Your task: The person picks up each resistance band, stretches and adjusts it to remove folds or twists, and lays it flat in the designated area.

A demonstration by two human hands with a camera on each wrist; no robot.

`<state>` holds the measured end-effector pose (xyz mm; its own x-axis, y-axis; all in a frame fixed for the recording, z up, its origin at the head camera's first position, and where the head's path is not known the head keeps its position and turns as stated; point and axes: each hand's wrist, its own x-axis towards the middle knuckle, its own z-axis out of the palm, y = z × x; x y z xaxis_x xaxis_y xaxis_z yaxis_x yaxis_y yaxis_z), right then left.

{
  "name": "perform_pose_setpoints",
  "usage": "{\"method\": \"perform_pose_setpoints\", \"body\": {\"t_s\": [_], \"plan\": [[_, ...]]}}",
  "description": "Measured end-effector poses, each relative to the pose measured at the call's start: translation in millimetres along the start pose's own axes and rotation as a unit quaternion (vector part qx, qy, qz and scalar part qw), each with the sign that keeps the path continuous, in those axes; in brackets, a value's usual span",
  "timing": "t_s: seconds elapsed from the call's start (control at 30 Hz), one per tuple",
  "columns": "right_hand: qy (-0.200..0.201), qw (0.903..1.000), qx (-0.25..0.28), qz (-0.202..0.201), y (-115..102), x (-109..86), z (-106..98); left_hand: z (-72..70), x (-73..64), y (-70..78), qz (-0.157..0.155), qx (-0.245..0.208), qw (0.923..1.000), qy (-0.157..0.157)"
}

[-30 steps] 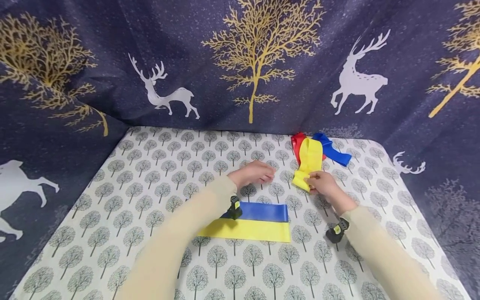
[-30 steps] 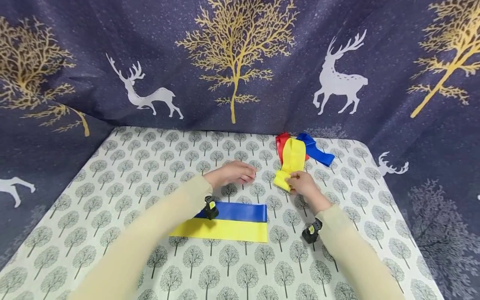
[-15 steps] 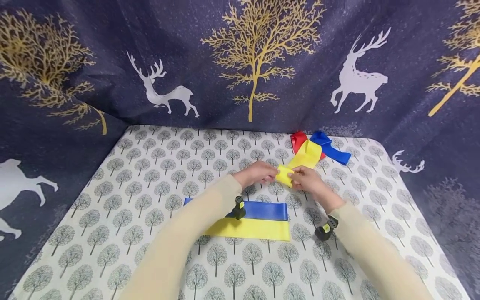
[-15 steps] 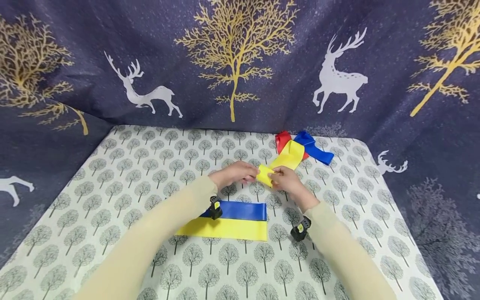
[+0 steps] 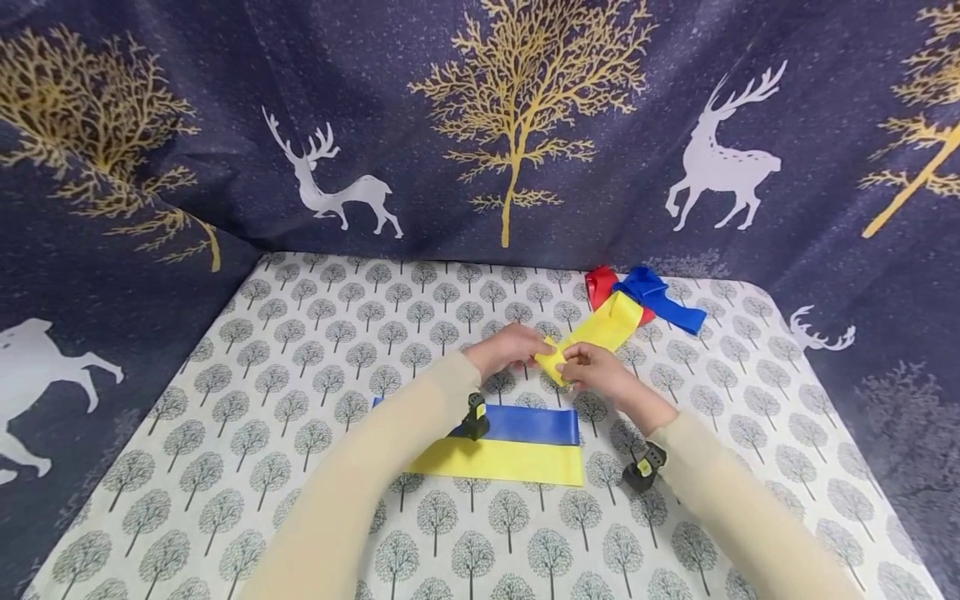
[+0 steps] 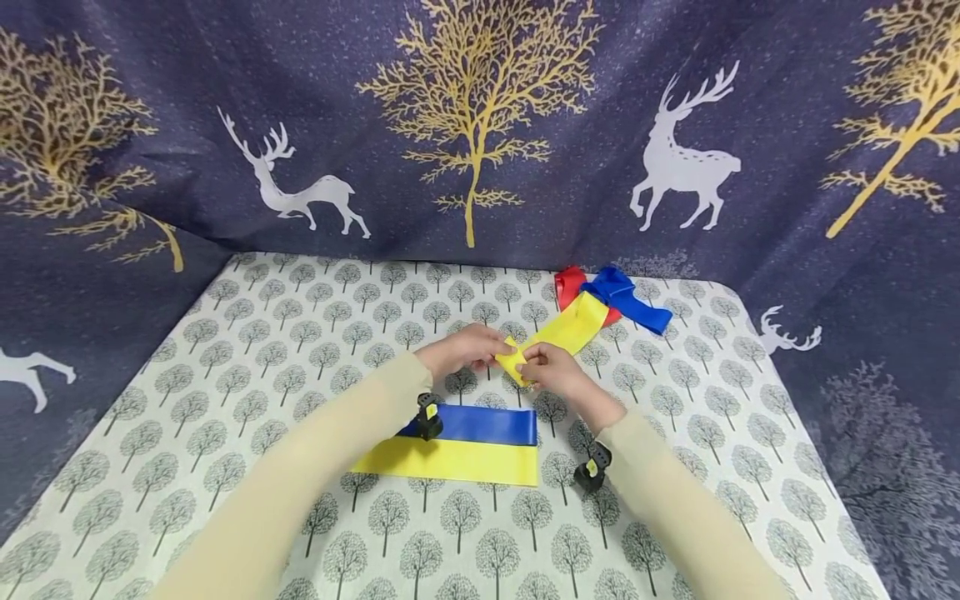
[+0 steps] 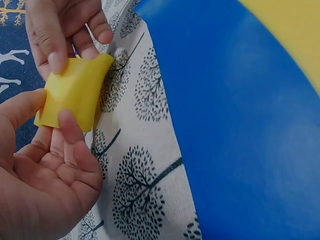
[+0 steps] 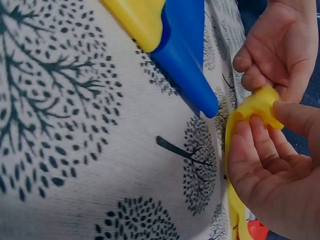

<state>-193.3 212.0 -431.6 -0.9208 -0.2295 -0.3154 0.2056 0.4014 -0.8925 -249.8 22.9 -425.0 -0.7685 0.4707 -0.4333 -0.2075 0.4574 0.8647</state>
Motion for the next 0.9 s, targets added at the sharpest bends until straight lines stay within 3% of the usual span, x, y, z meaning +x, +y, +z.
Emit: {"method": "perform_pose_setpoints", "body": {"t_s": [0.27,0.4,0.57,0.7,0.9], "plan": [[0.003,0.9998,-0.021,-0.005,6,0.4,-6,-8.3,-5.2,-8.2,0.017,0.082,0.9965,-0.004],[0.041,0.9962,-0.076,-0.014,9,1.0,-19,-19.9,-13.5,-10.1,0.016,0.108,0.9934,-0.035],[0.098,0.9826,-0.156,-0.030,9,3.1,-36,-40.3,-23.1,-12.9,0.022,0.143,0.9880,-0.054],[0.116,0.9782,-0.171,-0.020,10,5.0,-44,-55.9,-29.0,-19.3,0.011,0.148,0.9872,-0.058],[0.112,0.9784,-0.173,-0.010,12,8.1,-45,-74.6,-37.7,-31.8,-0.010,0.152,0.9872,-0.046]]}}
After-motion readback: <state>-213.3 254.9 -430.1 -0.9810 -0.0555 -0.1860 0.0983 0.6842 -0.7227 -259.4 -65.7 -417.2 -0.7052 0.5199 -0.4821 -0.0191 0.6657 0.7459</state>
